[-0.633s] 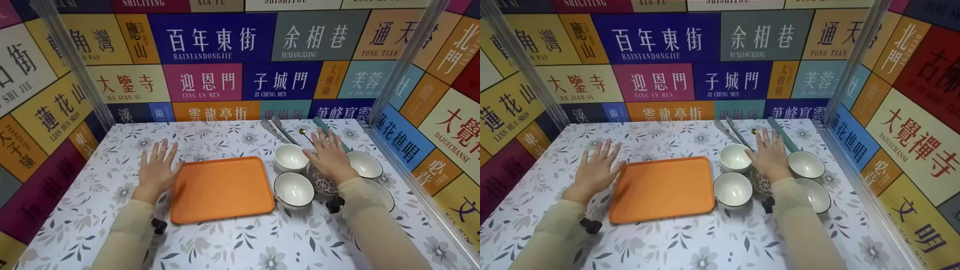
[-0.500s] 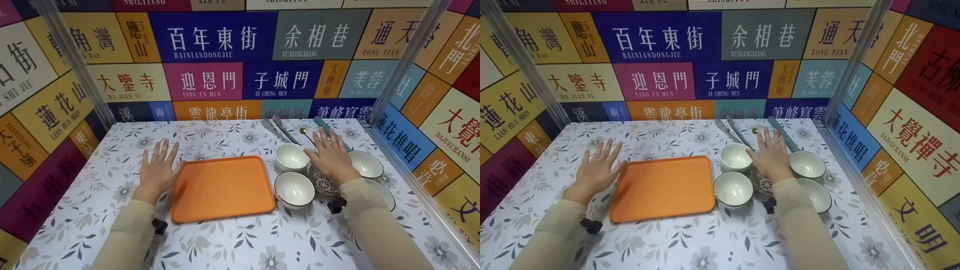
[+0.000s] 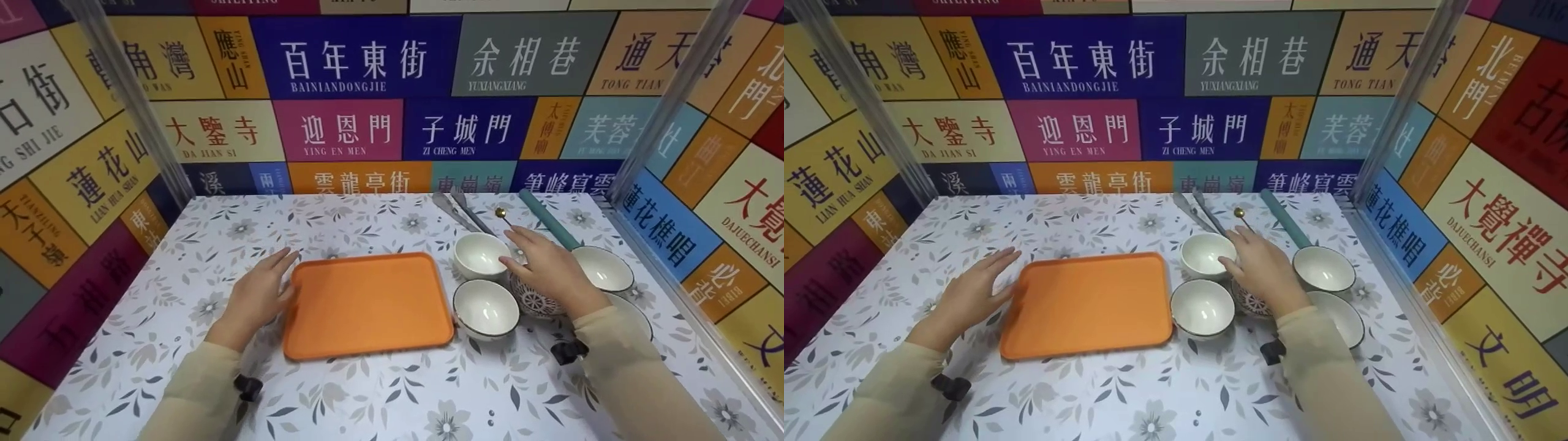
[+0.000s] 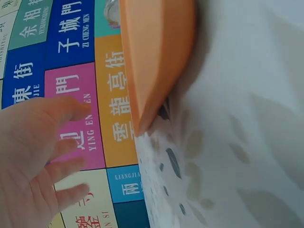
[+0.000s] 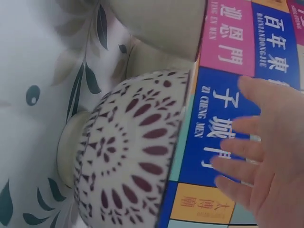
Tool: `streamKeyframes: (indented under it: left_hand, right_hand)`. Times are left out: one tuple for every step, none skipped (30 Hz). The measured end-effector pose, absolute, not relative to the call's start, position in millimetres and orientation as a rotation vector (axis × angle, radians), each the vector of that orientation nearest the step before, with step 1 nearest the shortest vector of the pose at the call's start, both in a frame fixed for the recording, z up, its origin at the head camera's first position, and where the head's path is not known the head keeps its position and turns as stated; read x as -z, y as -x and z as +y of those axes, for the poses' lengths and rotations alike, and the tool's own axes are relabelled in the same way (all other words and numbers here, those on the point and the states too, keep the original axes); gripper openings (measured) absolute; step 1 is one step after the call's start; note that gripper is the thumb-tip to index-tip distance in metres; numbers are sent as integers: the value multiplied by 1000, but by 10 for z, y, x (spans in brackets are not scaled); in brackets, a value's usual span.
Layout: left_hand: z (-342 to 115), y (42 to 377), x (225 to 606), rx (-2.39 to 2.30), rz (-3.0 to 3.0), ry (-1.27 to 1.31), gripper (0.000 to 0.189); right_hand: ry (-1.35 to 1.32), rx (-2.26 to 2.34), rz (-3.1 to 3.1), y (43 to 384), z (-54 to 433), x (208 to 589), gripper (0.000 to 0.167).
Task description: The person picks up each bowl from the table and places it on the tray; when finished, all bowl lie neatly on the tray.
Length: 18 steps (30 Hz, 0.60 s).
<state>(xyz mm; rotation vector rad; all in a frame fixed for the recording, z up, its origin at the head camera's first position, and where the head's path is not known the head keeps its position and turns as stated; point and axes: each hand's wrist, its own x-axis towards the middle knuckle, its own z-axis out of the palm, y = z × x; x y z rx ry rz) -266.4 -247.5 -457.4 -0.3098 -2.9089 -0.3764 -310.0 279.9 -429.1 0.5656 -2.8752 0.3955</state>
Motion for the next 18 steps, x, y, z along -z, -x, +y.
streamKeyframes:
  left_hand:
    - [-2483, 2635, 4580, 410, -2903, 323, 62]
    - [-2493, 2603, 4584, 442, -2900, 335, 59]
    - [-2503, 2570, 4587, 477, -2901, 346, 56]
    - [-2515, 2537, 4590, 515, -2905, 359, 54]
    - [-2528, 2505, 4596, 551, -2911, 372, 51]
    - [-2540, 2468, 4599, 585, -2923, 387, 50]
    - [-2552, 2433, 4604, 616, -2936, 401, 50]
    - [-2568, 2394, 4610, 639, -2950, 423, 49]
    - [-2581, 2356, 4616, 662, -2965, 440, 50]
    - [-2597, 2318, 4623, 676, -2980, 460, 51]
    - [-2611, 2281, 4630, 689, -2997, 472, 52]
    - [-2625, 2245, 4637, 695, -3013, 489, 53]
    - [-2639, 2215, 4647, 698, -3026, 503, 54]
    - [-2652, 2188, 4656, 701, -3038, 519, 55]
    - [-2660, 2163, 4660, 704, -3050, 524, 56]
    - [-2668, 2143, 4665, 708, -3058, 534, 57]
    - [-2671, 2125, 4669, 715, -3067, 538, 58]
    - [-2675, 2108, 4673, 716, -3069, 555, 58]
  right_hand:
    - [-611, -423, -2845, 3070, 2790, 4285, 60]
    - [-656, -455, -2824, 3039, 2776, 4278, 54]
    - [-701, -495, -2806, 3009, 2761, 4271, 49]
    - [-750, -542, -2794, 2982, 2745, 4267, 44]
    - [-801, -589, -2785, 2956, 2727, 4261, 40]
    - [-849, -635, -2780, 2934, 2709, 4257, 37]
    - [-893, -663, -2779, 2913, 2691, 4256, 35]
    - [-929, -674, -2781, 2889, 2673, 4254, 33]
    - [-964, -678, -2781, 2866, 2655, 4252, 33]
    - [-994, -676, -2786, 2845, 2641, 4254, 34]
    - [-1016, -669, -2790, 2823, 2629, 4253, 36]
    - [-1029, -656, -2795, 2801, 2619, 4253, 39]
    - [-1038, -634, -2802, 2778, 2611, 4253, 42]
    - [-1043, -619, -2811, 2755, 2607, 4253, 46]
    - [-1044, -613, -2824, 2734, 2604, 4255, 50]
    - [-1041, -603, -2837, 2715, 2605, 4260, 54]
    - [-1038, -596, -2851, 2698, 2603, 4263, 58]
    - [-1034, -585, -2862, 2681, 2603, 4269, 63]
